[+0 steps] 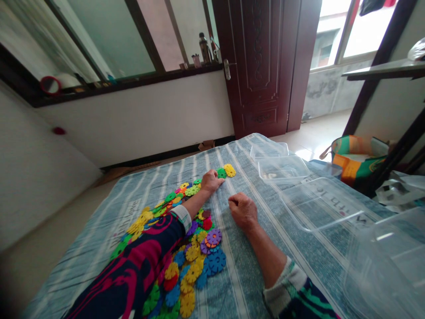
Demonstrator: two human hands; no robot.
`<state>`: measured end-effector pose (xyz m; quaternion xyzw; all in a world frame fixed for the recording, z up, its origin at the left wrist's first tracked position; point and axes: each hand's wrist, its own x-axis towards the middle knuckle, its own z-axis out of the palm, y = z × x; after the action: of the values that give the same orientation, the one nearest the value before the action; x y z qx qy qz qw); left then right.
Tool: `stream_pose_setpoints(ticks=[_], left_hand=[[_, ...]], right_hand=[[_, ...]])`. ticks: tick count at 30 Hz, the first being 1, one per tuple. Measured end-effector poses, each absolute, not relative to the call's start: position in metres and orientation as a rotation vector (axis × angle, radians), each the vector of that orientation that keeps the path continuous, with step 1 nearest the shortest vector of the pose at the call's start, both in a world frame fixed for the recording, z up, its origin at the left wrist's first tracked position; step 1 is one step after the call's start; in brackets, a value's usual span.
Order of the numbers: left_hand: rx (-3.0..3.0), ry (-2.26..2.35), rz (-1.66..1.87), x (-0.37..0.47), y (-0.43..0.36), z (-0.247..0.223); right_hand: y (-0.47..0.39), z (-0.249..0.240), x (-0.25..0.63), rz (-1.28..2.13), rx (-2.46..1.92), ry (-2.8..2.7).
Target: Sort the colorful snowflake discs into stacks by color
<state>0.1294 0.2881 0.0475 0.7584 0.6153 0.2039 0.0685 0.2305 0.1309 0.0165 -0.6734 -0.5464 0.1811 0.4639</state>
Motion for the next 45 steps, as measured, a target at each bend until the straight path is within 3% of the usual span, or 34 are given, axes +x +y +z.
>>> stream_pose_setpoints(ticks=[17,26,35,45], left_hand=[[2.274,1.899,0.585,0.135,0.286,0.051],[2.359,1.682,0.55,0.089,0.251,0.082],[2.316,1.301,0.188,-0.004,0.157,0.115],[2.351,1.238,-0.222,-0.061,0.074,0.135]], right_hand=[[0.13,0.018,0.231,0.439,-1.664,-1.34],[0.124,0.021,0.233,0.457,-1.673,-1.329],[0.121,0.017,0.238,0.455,-1.725,-1.346],[0.118,0.018,0.24,0.419,-1.742,-1.374]])
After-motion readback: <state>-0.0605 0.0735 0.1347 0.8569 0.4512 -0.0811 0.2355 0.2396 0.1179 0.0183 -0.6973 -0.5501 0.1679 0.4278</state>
